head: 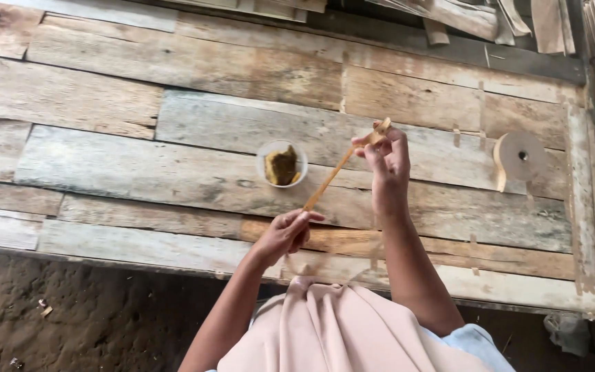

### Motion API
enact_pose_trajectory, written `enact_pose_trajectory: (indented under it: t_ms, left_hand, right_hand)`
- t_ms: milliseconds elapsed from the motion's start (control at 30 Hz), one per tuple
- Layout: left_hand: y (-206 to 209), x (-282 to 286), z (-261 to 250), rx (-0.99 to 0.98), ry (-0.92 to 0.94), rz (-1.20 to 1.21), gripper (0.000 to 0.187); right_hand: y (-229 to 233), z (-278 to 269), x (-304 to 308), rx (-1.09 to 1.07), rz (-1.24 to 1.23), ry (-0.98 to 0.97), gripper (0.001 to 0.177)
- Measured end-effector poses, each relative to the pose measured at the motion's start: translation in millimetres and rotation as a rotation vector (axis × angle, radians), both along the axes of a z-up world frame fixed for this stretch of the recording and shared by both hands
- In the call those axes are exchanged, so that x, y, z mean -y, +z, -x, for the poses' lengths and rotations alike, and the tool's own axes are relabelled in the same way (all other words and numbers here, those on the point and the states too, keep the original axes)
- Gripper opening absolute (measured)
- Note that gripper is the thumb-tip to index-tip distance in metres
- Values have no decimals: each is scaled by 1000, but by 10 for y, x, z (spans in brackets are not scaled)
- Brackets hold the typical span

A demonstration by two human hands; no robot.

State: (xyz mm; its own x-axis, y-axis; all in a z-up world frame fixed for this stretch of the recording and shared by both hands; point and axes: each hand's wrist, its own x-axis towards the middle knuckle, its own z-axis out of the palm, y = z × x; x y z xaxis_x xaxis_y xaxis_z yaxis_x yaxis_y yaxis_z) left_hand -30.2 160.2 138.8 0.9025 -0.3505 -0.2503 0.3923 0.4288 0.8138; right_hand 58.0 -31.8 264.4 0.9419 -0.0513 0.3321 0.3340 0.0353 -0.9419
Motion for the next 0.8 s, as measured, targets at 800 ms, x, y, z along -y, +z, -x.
enact_pose_trajectory:
  t_ms: [800]
  left_hand:
    - [-254,-1382,-808,-238,-289,38,46]
  right_hand:
    - [-1143,-368,-1315,-895,-287,206,44]
